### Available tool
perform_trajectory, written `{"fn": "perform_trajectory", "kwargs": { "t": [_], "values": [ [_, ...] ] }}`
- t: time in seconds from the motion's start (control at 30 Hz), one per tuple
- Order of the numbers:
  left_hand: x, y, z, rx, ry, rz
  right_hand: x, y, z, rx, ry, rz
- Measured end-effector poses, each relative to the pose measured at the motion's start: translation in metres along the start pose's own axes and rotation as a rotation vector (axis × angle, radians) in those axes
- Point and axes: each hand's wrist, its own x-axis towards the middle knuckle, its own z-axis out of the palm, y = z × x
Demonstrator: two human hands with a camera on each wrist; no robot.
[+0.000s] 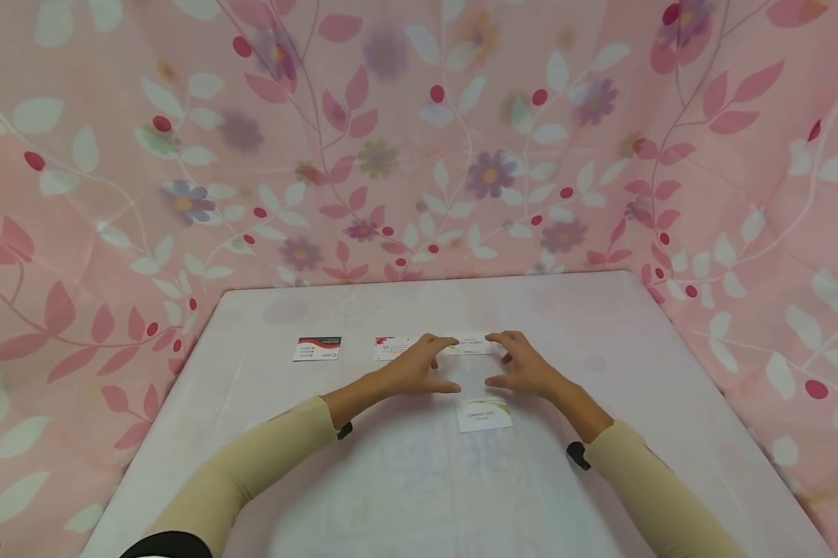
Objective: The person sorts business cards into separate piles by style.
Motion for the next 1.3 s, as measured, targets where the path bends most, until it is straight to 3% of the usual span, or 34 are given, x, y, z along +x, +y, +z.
{"fn": "perform_trajectory", "kwargs": {
  "t": [0.33, 0.57, 0.77, 0.93, 1.3],
  "values": [
    [-0.018, 0.011, 0.01, -0.061, -0.07, 0.0, -0.023, -0.006, 0.004, -0.012, -0.04, 0.0],
    [-0.023, 0.023, 0.027, 0.017, -0.094, 0.01, -0.041, -0.007, 0.006, -0.033, -0.064, -0.015],
    [-0.023, 0.033, 0.041, 0.075, -0.105, -0.041, -0.053, -0.004, 0.012, -0.028, -0.071, -0.032],
    [-0.022, 0.039, 0.043, 0.128, -0.089, -0.069, -0.056, -0.007, 0.017, -0.021, -0.077, -0.052],
    [-0.019, 0.04, 0.046, 0.205, -0.112, -0.044, -0.051, -0.008, 0.02, -0.09, -0.106, -0.059]
  ]
}}
